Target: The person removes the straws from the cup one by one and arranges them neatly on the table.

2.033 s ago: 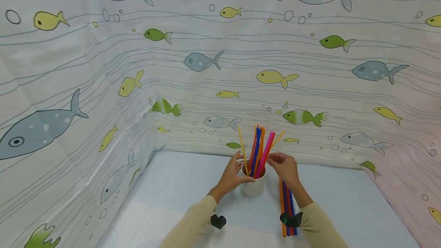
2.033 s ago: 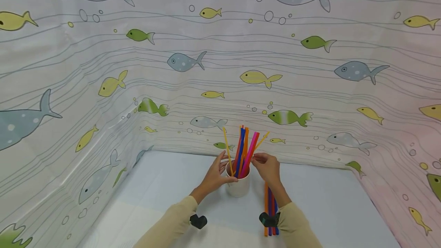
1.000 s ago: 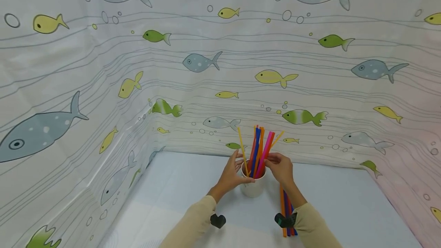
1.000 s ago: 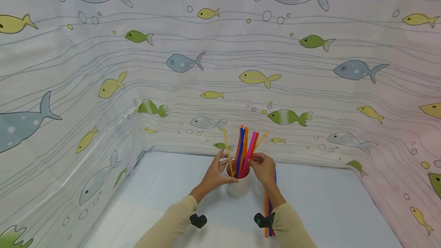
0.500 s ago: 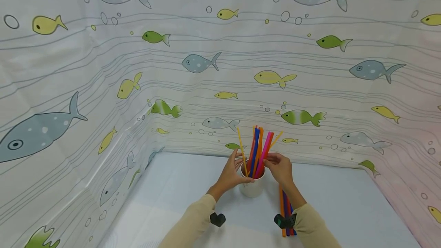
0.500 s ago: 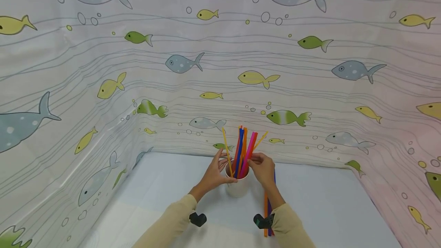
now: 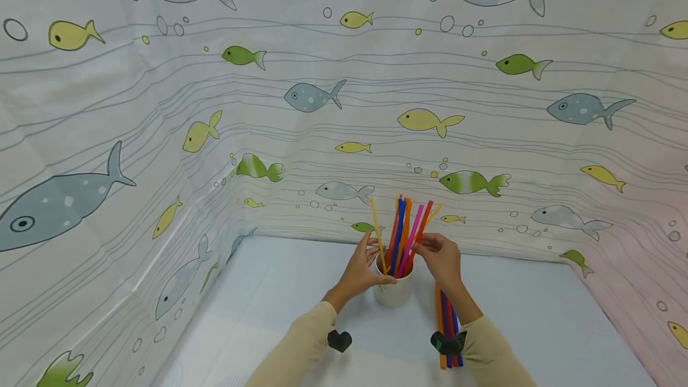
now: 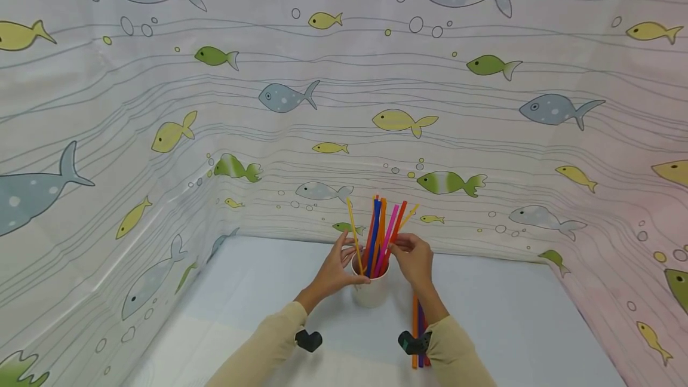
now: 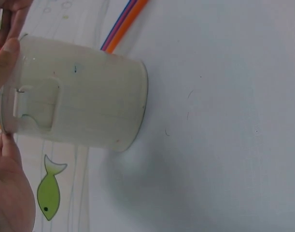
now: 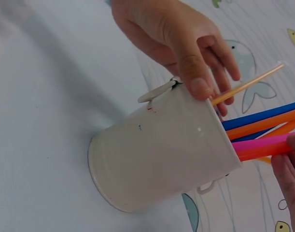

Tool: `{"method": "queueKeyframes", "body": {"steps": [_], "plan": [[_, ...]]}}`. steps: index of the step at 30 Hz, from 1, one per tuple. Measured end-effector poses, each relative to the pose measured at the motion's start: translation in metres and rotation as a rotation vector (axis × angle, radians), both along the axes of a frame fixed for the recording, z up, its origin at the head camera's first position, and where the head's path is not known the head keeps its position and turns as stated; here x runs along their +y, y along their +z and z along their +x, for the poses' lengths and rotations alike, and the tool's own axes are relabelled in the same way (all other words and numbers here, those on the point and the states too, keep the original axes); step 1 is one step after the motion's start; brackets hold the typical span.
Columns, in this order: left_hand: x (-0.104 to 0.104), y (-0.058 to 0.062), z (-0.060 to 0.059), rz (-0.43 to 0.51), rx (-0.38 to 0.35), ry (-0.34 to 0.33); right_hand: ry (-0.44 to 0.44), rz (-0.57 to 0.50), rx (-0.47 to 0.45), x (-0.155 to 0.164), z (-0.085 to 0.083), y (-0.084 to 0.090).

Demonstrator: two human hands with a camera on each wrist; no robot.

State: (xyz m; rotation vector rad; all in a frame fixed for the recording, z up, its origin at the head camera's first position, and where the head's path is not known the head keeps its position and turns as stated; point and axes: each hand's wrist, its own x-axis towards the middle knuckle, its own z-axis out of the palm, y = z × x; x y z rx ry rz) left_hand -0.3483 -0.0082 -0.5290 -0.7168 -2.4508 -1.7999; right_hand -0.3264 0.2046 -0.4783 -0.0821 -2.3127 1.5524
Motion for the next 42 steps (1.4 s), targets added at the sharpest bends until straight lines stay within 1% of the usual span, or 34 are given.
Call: {"method": "queueKeyframes", "body": {"steps": [4,8,10,12,16,18,23,28,30,33,35,39,40,42], "plan": [[0.001,0.004,0.003,0.013,0.007,-0.012,-0.012,0.001,0.018,0.005,0.001,0.011],[0.001,0.015,0.010,0.041,0.014,-0.038,-0.017,-0.038,0.052,0.009,0.002,0.025],[0.001,0.017,0.012,0.042,0.012,-0.034,-0.019,-0.047,0.067,0.011,0.003,0.032],[0.001,0.015,0.011,0.045,0.012,-0.027,-0.025,-0.043,0.076,0.014,0.004,0.039],[0.002,0.003,0.004,0.027,0.017,-0.005,-0.042,-0.038,0.108,0.020,0.006,0.052],[0.001,0.000,0.002,0.020,0.018,-0.003,-0.047,-0.049,0.133,0.024,0.007,0.059],[0.000,-0.002,0.000,0.027,0.019,-0.010,-0.058,-0.071,0.198,0.034,0.011,0.076],[-0.001,-0.002,0.000,0.019,0.018,-0.007,-0.084,-0.058,0.202,0.047,0.014,0.088],[-0.001,-0.002,0.000,0.014,0.014,-0.004,-0.091,-0.051,0.186,0.051,0.014,0.089],[-0.001,-0.002,0.000,0.014,0.007,-0.002,-0.097,-0.051,0.155,0.058,0.015,0.086],[-0.001,0.006,0.005,0.013,0.001,-0.008,-0.099,-0.058,0.125,0.061,0.016,0.081],[-0.001,0.006,0.004,0.014,-0.008,-0.006,-0.102,-0.092,0.073,0.068,0.017,0.067],[-0.001,0.005,0.004,0.011,-0.005,-0.005,-0.098,-0.110,0.063,0.070,0.018,0.063],[0.000,-0.003,-0.001,0.010,-0.001,0.003,-0.089,-0.160,0.047,0.074,0.018,0.054]]}}
